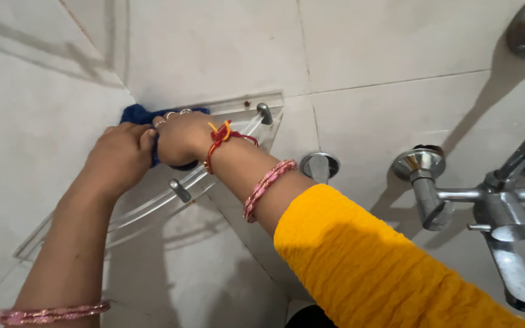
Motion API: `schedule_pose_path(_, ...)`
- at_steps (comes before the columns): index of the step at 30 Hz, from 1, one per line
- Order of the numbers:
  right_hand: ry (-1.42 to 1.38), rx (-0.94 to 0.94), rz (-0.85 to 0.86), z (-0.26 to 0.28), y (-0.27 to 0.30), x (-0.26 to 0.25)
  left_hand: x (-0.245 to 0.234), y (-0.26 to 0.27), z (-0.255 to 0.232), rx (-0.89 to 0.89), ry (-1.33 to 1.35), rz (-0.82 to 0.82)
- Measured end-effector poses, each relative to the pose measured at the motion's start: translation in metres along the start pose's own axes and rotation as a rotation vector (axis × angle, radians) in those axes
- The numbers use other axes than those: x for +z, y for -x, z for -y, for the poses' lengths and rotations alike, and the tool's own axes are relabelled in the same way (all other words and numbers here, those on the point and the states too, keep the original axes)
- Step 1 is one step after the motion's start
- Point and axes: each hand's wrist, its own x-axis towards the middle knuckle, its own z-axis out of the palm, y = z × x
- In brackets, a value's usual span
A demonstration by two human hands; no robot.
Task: The person wipes a corner shelf with a blue cloth and then picks up small objects from the floor by hand.
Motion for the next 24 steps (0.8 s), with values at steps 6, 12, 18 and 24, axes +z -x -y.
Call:
schedule_pose_path(6, 0.000, 0.048, -0.027, 0.000, 0.003, 0.002, -0.008, 0.000, -0.010, -0.148, -0.012, 0.032)
schedule_pose_path(12, 0.076, 0.035, -0.001, 0.007, -0.006, 0.005, -0.035, 0.014, -0.040, -0.276, -0.134, 0.028)
schedule_pose_path(18, 0.068, -0.006, 0.134, 0.011, 0.029, -0.023, -0.057, 0.026, -0.065, -0.365, -0.192, 0.129)
schedule_pose_path(24, 0.018, -0.062, 0.094, 0.016, 0.083, -0.053, -0.074, 0.053, -0.075, -0.347, -0.095, 0.205)
